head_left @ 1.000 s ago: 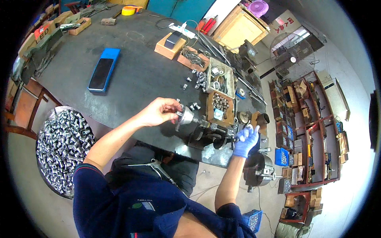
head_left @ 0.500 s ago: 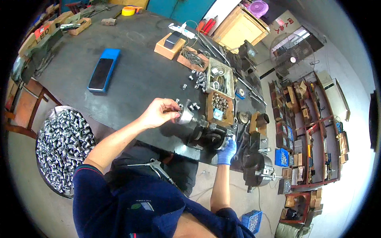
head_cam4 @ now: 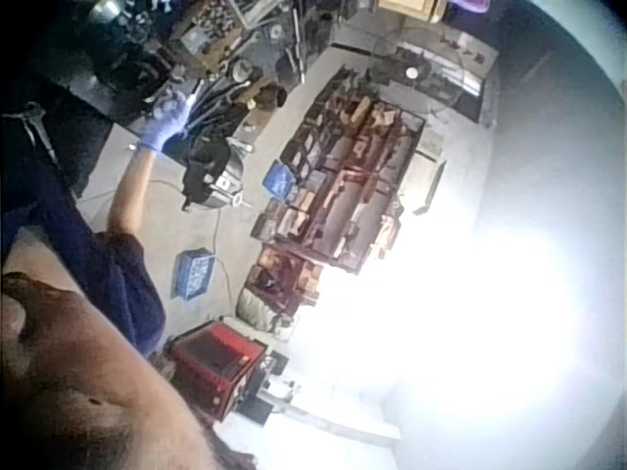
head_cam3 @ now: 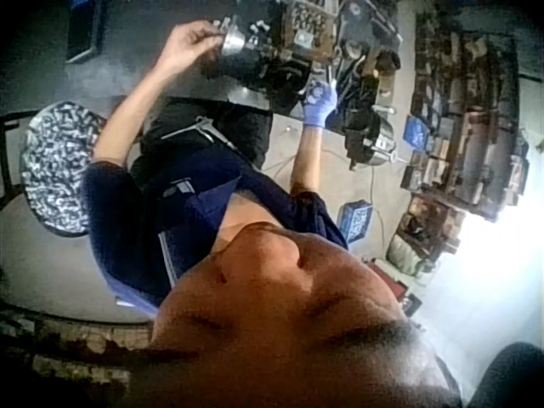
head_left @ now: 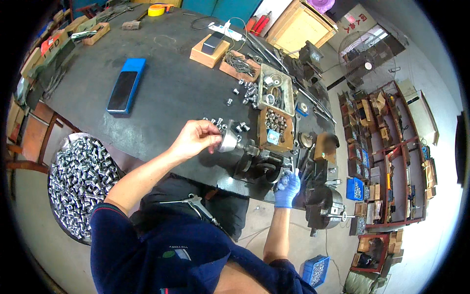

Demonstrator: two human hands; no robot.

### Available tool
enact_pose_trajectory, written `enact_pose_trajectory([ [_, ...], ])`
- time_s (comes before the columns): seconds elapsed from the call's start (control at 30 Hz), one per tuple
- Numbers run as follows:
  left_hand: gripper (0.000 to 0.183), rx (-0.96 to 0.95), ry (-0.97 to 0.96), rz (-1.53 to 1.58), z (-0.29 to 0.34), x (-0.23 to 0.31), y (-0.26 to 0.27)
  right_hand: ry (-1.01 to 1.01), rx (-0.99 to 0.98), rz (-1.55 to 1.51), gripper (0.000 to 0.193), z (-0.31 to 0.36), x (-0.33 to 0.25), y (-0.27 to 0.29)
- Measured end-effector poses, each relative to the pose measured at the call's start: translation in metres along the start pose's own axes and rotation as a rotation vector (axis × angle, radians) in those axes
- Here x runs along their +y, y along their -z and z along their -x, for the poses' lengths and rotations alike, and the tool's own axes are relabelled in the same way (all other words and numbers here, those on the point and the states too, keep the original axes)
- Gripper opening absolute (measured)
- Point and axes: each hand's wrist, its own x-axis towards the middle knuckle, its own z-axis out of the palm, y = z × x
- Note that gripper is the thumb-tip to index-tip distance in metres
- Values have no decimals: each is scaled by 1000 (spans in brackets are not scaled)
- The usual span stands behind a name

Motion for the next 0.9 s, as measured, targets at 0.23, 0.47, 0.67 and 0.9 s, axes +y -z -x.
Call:
enact_pose_trajectory([
  [0.23, 33, 113, 47, -202, -2, 0, -11, 104, 106, 232, 22, -91, -11, -23],
  [0.47, 35, 116, 88, -125, -1, -1, -4, 361, -79, -86, 30, -31, -53, -88],
  [0.67, 29, 16, 100, 23, 0, 0, 2, 163, -233, -232, 49, 23, -38, -34],
  [0.9, 22, 10, 65, 107, 0, 1, 8, -48, 178, 40, 25, -33, 6, -24],
])
